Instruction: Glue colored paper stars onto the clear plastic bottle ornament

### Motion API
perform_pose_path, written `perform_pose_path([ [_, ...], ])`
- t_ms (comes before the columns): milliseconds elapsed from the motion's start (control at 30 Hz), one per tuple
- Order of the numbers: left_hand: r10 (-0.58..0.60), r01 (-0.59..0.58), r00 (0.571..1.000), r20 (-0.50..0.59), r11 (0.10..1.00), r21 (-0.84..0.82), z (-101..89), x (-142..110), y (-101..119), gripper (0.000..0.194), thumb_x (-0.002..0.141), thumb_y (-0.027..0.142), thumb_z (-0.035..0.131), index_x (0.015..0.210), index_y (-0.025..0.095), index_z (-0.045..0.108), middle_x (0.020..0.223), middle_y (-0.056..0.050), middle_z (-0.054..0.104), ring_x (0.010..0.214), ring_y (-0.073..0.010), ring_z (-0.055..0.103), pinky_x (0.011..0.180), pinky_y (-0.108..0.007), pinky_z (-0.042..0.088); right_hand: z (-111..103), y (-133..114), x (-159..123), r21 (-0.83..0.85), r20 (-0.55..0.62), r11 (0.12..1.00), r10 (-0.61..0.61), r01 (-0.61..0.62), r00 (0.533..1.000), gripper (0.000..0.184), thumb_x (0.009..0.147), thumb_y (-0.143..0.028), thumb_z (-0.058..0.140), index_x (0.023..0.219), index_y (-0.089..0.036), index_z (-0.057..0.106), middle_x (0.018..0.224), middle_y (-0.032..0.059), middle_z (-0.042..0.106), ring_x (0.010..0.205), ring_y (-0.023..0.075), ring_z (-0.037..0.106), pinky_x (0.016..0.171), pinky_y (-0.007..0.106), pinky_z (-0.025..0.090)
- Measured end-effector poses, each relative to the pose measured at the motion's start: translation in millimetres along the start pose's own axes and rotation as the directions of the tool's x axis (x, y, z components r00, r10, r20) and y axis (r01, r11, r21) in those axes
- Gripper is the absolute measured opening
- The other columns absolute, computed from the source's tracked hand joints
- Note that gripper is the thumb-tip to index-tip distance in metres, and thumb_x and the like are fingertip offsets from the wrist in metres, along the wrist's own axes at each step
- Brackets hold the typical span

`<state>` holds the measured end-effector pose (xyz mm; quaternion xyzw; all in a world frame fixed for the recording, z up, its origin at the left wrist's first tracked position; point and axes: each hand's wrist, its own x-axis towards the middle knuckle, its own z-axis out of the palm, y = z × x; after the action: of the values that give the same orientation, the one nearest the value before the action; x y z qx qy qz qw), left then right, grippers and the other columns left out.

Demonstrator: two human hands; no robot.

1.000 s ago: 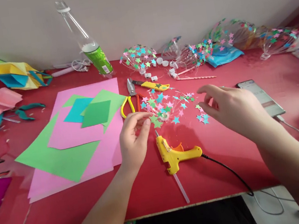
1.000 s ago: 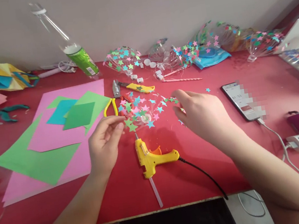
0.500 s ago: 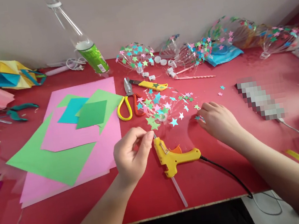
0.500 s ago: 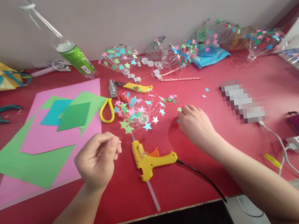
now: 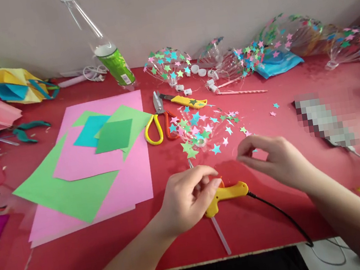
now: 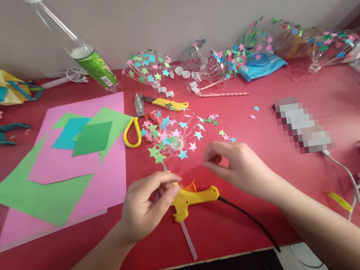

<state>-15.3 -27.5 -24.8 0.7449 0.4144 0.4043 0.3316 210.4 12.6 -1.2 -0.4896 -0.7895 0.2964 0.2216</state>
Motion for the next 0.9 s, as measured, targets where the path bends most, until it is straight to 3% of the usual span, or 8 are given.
perform_pose_path([
  [67, -0.005, 0.005, 0.999, 0.04, 1.0, -0.009, 1.9, 0, 0, 0.007, 0.087, 0.017, 0.057, 0.094, 0.017, 0.061, 0.061, 0.004, 0.058, 0.043, -0.0053, 0.049, 0.042, -0.018, 0.039, 5, -13, -5, 0.182, 0.111, 0.983, -0.04, 0.02, 0.993, 0.006, 0.086, -0.023, 0.059, 0.081, -0.021, 0.059, 0.073, -0.0037, 0.064, 0.065, 0.0081, 0.059, 0.061, 0.019, 0.046],
  [167, 0.03, -0.033, 0.997, 0.07, 0.999, 0.043, 2.5, 1, 1, 0.01, 0.086, 0.011, 0.053, 0.08, 0.018, 0.059, 0.056, 0.004, 0.053, 0.043, -0.006, 0.044, 0.043, -0.019, 0.037, 18, -22, -9, 0.295, 0.15, 0.955, -0.081, 0.034, 0.985, 0.005, 0.085, -0.02, 0.058, 0.081, -0.021, 0.059, 0.073, -0.0037, 0.064, 0.065, 0.0077, 0.059, 0.06, 0.019, 0.048],
  [400, 0.049, -0.051, 0.993, 0.11, 0.999, 0.009, -0.2, 4, 5, 0.011, 0.082, 0.01, 0.052, 0.076, 0.018, 0.055, 0.056, 0.005, 0.051, 0.045, -0.007, 0.04, 0.043, -0.021, 0.034, 28, -24, -10, 0.33, 0.111, 0.944, -0.052, 0.012, 0.992, 0.005, 0.085, -0.019, 0.059, 0.08, -0.02, 0.058, 0.072, -0.0043, 0.063, 0.064, 0.0071, 0.059, 0.061, 0.019, 0.049],
  [533, 0.05, -0.051, 0.996, 0.07, 0.999, 0.017, -0.1, 3, 5, 0.016, 0.085, 0.01, 0.05, 0.071, 0.019, 0.053, 0.054, 0.005, 0.047, 0.045, -0.007, 0.039, 0.043, -0.021, 0.033, 27, -23, -11, 0.343, 0.111, 0.939, -0.05, 0.009, 0.993, 0.004, 0.087, -0.02, 0.055, 0.085, -0.02, 0.059, 0.073, -0.0036, 0.064, 0.065, 0.0077, 0.06, 0.062, 0.02, 0.049],
  [600, 0.024, -0.024, 1.0, 0.016, 1.0, 0.004, -2.6, 2, 4, 0.017, 0.086, 0.011, 0.049, 0.071, 0.019, 0.052, 0.053, 0.005, 0.046, 0.045, -0.0072, 0.04, 0.043, -0.021, 0.034, 29, -20, -11, 0.277, 0.078, 0.959, -0.092, 0.067, 0.993, 0.009, 0.091, -0.021, 0.05, 0.092, -0.02, 0.059, 0.076, -0.0014, 0.065, 0.067, 0.009, 0.061, 0.062, 0.022, 0.049],
  [700, -0.034, 0.03, 0.991, -0.129, 0.999, -0.035, -10.3, -1, 1, 0.016, 0.087, 0.013, 0.05, 0.074, 0.019, 0.054, 0.055, 0.004, 0.049, 0.045, -0.0077, 0.044, 0.042, -0.021, 0.036, 36, -16, -10, -0.01, 0.128, 0.967, -0.25, 0.253, 0.96, 0.015, 0.09, -0.025, 0.052, 0.099, -0.017, 0.06, 0.088, 0.0054, 0.066, 0.077, 0.0145, 0.06, 0.069, 0.029, 0.05],
  [800, -0.097, 0.084, 0.947, -0.306, 0.995, -0.055, -19.1, 0, -5, 0.013, 0.088, 0.015, 0.053, 0.076, 0.02, 0.057, 0.057, 0.004, 0.052, 0.044, -0.0076, 0.046, 0.042, -0.02, 0.037, 44, -14, -11, -0.299, 0.315, 0.867, -0.304, 0.398, 0.899, 0.026, 0.084, -0.029, 0.061, 0.106, -0.015, 0.061, 0.103, 0.0111, 0.062, 0.093, 0.023, 0.057, 0.077, 0.038, 0.049],
  [900, -0.173, 0.138, 0.904, -0.392, 0.984, -0.115, -24.5, 4, -12, 0.012, 0.088, 0.016, 0.054, 0.077, 0.02, 0.058, 0.056, 0.004, 0.054, 0.042, -0.007, 0.046, 0.041, -0.02, 0.037, 50, -13, -13, -0.435, 0.393, 0.774, -0.298, 0.461, 0.87, 0.034, 0.08, -0.029, 0.062, 0.11, -0.014, 0.06, 0.102, 0.0104, 0.06, 0.092, 0.0256, 0.053, 0.077, 0.04, 0.047],
])
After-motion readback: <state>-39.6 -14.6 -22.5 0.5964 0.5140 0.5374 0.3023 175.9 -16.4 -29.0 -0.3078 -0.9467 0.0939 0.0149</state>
